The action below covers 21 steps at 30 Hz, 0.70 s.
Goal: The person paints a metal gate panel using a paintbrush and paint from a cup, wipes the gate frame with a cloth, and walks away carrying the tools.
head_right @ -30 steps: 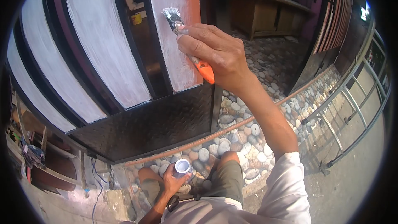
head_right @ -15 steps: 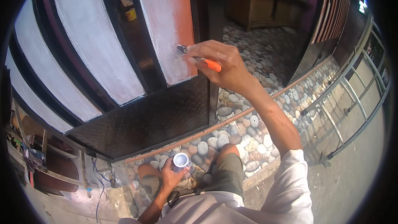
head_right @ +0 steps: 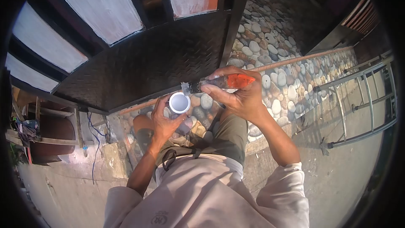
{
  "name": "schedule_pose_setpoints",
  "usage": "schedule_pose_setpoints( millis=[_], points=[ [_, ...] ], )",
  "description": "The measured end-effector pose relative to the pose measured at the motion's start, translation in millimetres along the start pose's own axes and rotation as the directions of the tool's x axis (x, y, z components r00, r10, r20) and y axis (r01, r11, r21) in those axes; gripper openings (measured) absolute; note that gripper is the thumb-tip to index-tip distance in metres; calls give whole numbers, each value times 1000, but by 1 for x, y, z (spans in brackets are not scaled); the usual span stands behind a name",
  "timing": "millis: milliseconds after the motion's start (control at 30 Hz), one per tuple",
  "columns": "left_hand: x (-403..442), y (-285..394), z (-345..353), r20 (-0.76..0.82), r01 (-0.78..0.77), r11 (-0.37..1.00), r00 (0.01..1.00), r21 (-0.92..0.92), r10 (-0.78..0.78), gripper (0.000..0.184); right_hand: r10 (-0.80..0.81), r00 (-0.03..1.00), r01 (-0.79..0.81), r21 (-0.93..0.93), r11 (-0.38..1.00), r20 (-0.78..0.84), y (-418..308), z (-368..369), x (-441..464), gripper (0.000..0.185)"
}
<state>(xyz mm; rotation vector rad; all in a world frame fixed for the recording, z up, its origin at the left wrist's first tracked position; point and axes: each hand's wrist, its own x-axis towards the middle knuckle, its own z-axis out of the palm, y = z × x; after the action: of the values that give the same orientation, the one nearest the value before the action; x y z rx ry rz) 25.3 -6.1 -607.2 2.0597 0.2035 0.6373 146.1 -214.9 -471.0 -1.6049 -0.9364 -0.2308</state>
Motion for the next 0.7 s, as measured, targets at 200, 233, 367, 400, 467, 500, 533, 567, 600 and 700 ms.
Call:
schedule_pose_setpoints(
  millis=[200,233,367,400,467,500,533,567,600,700],
  points=[
    [5,7,5,-3,-47,998,999,34,47,65,6,985,7,-69,998,174,11,17,-12,31],
    [6,6,6,-3,-57,998,998,40,57,65,-33,979,48,-71,996,203,12,21,-12,31],
    [8,5,9,-8,-78,996,997,32,78,65,-24,962,44,-70,997,271,21,29,-16,33],
    [8,5,10,-6,-76,997,997,32,77,65,-1,957,22,-70,997,291,23,30,-17,34],
    [9,6,10,-3,-90,995,996,47,91,65,15,953,11,-86,996,302,25,32,-17,34],
    [9,7,10,-2,-88,995,996,46,88,65,29,949,3,-102,995,313,26,32,-17,35],
    [10,7,10,-3,-88,996,996,33,88,65,31,949,2,-102,995,314,27,32,-18,35],
    [9,7,11,-3,-87,996,996,19,87,64,46,949,-10,-116,993,311,29,33,-19,36],
    [9,7,11,-3,-85,996,996,18,85,64,61,949,-22,-131,991,308,31,33,-20,36],
    [9,6,13,3,-87,996,996,16,87,64,36,963,3,-145,989,265,39,36,-23,33]
  ],
)
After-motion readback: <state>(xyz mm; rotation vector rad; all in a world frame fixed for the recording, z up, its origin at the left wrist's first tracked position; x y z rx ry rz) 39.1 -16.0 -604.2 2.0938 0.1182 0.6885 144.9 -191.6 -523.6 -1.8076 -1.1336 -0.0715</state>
